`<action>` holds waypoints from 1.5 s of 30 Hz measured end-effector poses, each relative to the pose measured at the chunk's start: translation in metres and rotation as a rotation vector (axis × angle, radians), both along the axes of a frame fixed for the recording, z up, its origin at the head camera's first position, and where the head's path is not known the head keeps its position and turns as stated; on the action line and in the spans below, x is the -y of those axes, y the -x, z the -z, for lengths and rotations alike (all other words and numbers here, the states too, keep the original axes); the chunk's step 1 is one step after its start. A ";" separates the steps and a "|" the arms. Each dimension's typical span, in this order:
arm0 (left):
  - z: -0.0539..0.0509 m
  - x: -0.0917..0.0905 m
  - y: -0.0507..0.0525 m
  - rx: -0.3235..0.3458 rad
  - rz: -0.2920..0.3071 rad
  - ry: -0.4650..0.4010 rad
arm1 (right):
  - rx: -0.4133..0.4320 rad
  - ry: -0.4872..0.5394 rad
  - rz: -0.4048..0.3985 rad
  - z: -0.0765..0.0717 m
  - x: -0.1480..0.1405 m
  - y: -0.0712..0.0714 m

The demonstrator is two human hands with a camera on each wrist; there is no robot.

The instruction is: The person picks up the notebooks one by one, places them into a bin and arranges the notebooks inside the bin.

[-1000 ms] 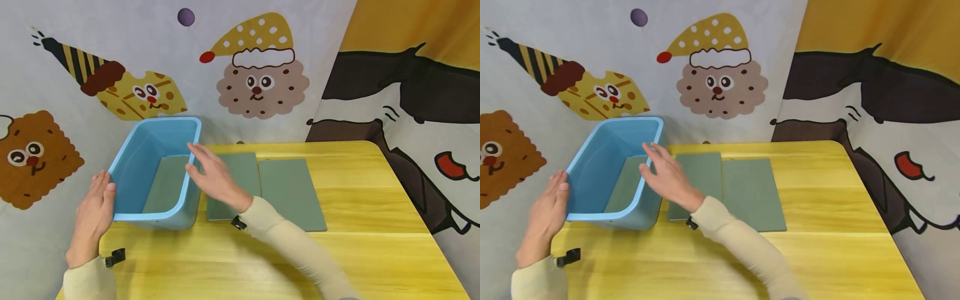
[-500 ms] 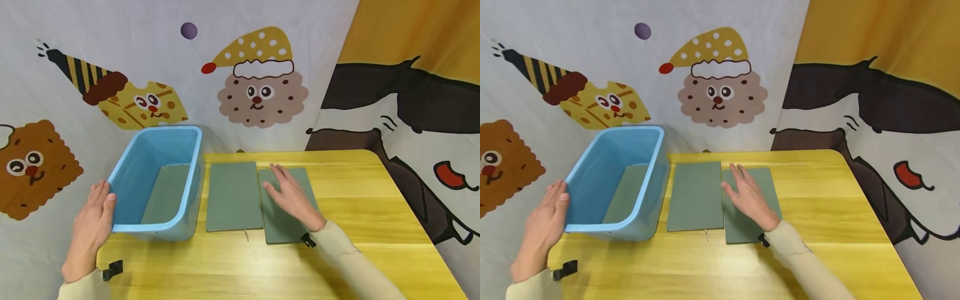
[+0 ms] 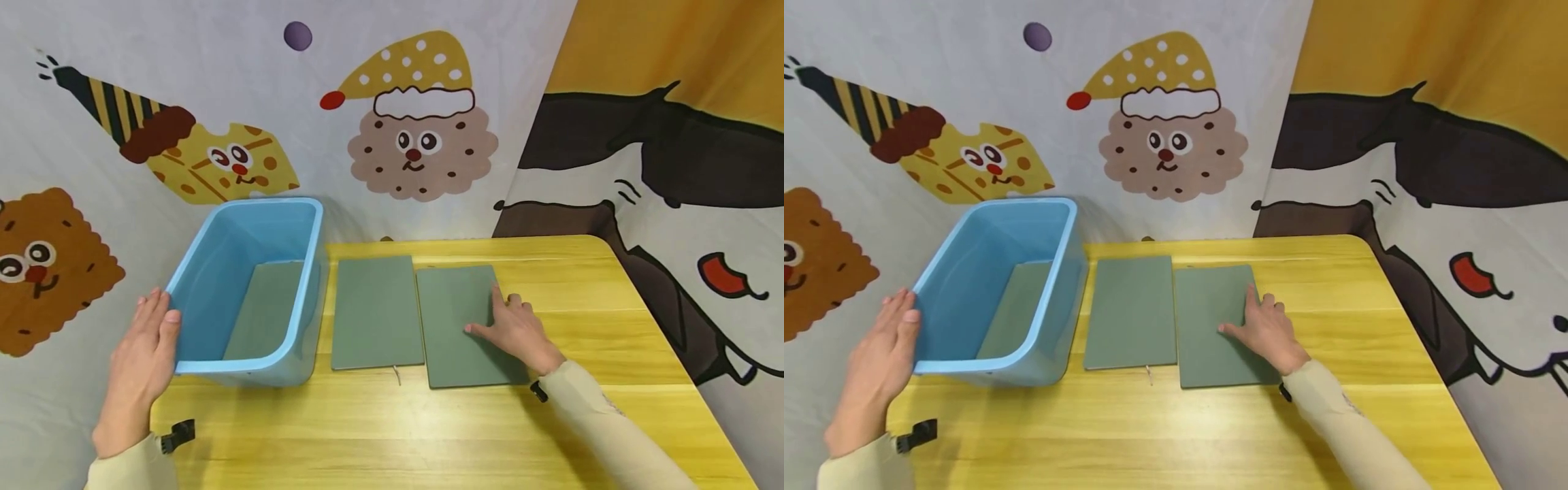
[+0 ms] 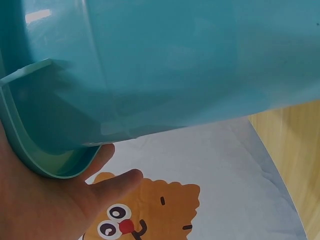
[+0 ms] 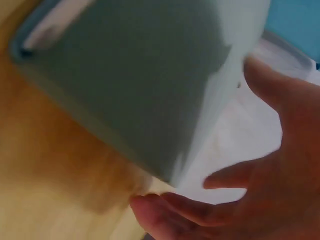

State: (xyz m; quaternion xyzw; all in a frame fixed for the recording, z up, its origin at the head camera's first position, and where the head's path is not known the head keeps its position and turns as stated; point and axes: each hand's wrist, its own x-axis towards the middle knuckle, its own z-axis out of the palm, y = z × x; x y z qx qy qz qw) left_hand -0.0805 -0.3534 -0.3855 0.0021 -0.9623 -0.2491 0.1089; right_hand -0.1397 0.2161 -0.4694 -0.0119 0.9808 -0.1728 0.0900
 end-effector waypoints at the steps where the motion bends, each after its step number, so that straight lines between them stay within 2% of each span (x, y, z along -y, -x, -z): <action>1: 0.000 0.000 0.000 0.002 -0.003 0.001 | 0.018 -0.003 -0.002 0.001 0.000 0.001; 4: -0.001 0.001 0.000 -0.007 -0.010 0.004 | 0.081 0.020 -0.005 0.002 -0.001 0.005; 10: -0.001 0.001 0.000 -0.016 -0.015 0.002 | 0.221 0.150 0.004 0.004 -0.006 0.016; 13: 0.000 0.000 0.000 -0.014 -0.009 0.000 | 0.243 0.175 -0.020 0.008 -0.010 0.017; 22: 0.000 -0.003 0.002 -0.014 -0.006 -0.004 | 0.136 0.171 -0.127 0.002 -0.027 0.013; 27: 0.000 -0.002 0.001 -0.009 -0.007 -0.012 | 0.054 0.277 -0.170 0.000 -0.038 0.009; 33: 0.000 -0.001 0.000 -0.002 -0.018 -0.011 | 0.041 0.499 -0.111 0.003 -0.053 -0.002; 38: 0.000 -0.002 0.000 -0.003 -0.023 -0.014 | 0.042 0.666 -0.062 -0.001 -0.057 -0.008; 45: 0.000 -0.001 0.000 0.003 -0.030 -0.022 | -0.033 0.761 -0.005 -0.009 -0.054 -0.016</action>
